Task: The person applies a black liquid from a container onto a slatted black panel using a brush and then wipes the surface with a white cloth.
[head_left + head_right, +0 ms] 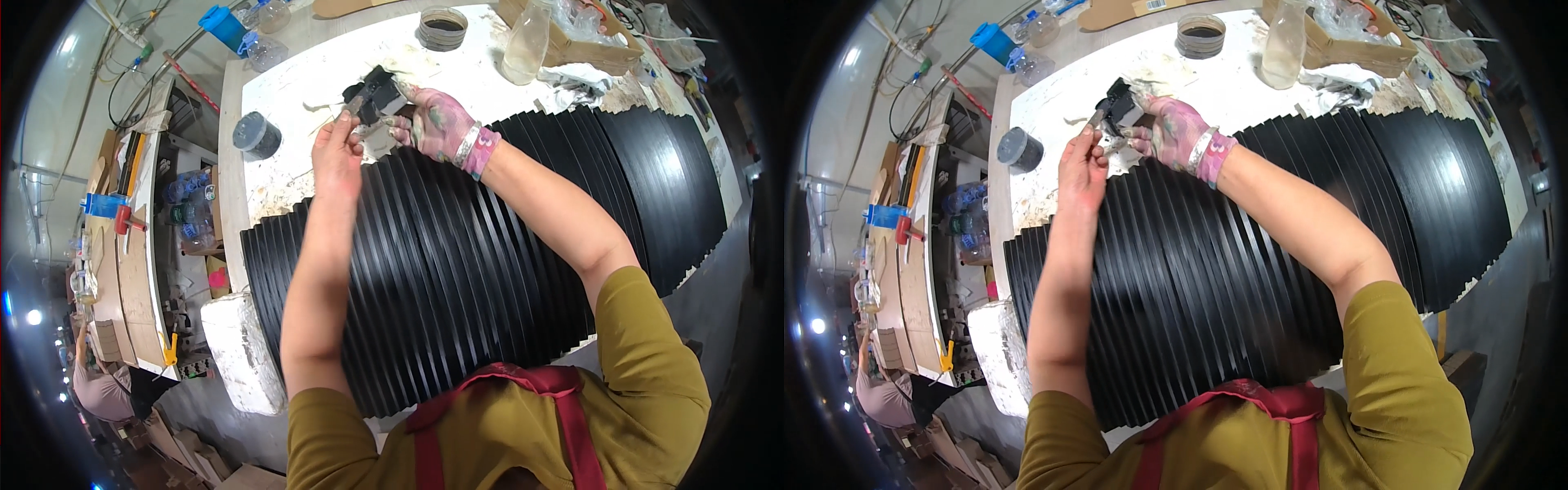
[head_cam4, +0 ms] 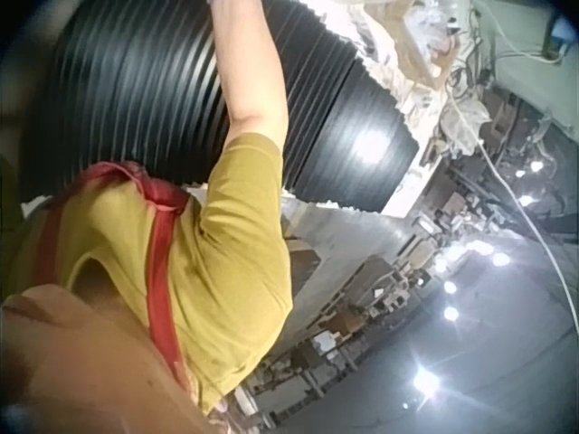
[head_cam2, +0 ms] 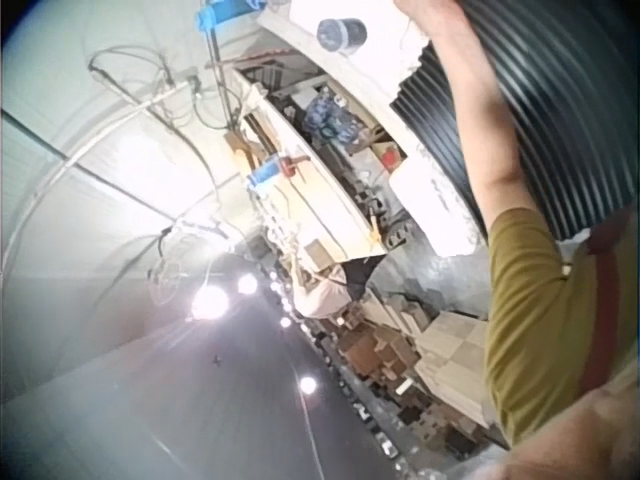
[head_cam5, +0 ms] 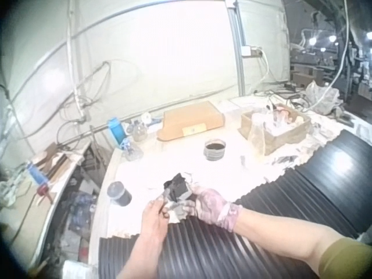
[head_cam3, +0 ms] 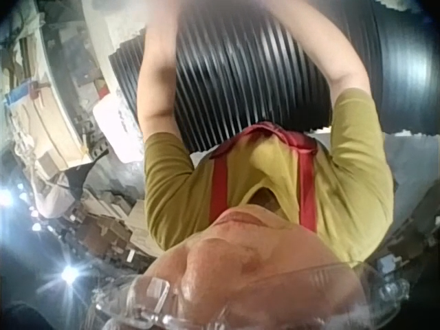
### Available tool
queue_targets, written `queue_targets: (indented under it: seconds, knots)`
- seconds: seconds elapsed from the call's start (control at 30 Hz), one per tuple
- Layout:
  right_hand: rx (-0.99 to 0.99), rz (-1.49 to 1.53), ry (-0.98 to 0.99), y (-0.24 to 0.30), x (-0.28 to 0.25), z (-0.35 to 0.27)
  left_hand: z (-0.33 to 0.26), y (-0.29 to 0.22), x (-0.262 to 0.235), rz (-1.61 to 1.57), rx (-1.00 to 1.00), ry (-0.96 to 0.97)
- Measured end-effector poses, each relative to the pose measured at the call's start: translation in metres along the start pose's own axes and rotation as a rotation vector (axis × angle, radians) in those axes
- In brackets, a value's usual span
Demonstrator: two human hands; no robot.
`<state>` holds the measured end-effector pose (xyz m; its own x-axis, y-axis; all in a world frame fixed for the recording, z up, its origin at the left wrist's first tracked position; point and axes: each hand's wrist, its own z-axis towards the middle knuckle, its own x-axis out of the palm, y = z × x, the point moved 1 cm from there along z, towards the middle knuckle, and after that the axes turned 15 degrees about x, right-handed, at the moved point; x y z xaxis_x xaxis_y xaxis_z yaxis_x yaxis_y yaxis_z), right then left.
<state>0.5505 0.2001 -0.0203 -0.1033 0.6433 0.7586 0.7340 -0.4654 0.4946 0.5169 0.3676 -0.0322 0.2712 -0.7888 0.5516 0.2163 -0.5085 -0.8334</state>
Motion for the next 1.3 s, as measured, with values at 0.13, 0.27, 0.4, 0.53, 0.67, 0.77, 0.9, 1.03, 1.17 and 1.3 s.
queue_targets:
  seconds: [0.13,0.27,0.4,0.53,0.67,0.77,0.9,1.03,1.17,1.3]
  knots:
    - [-0.007,-0.015,-0.011,-0.001,0.002,-0.003,0.0,-0.024,-0.013,0.13,-0.21,0.211]
    - [0.031,-0.039,-0.014,-0.003,0.004,-0.008,-0.007,-0.039,-0.016,0.232,-0.245,0.355]
    - [0.075,0.002,0.012,-0.002,-0.004,-0.007,-0.009,-0.035,-0.017,0.213,-0.169,0.319]
    - [0.016,-0.037,0.004,-0.005,0.0,-0.009,-0.015,-0.017,-0.017,0.16,-0.165,0.288]
    - [0.036,-0.053,0.074,-0.007,0.0,-0.016,-0.002,-0.019,-0.025,0.077,-0.099,0.231]
    - [0.027,-0.029,0.039,-0.004,-0.006,-0.016,-0.006,-0.021,-0.017,0.0,-0.084,0.248]
    - [-0.007,-0.031,0.051,-0.002,-0.007,-0.016,-0.022,-0.016,-0.017,-0.013,-0.197,0.352]
    - [0.0,-0.034,0.076,-0.001,-0.006,-0.019,-0.021,-0.015,-0.022,0.022,-0.154,0.237]
    - [-0.011,-0.057,0.013,0.0,-0.007,-0.019,-0.033,-0.012,-0.019,-0.08,-0.218,0.342]
    - [-0.005,-0.052,0.056,-0.003,-0.007,-0.019,-0.034,-0.008,-0.022,-0.06,-0.191,0.311]
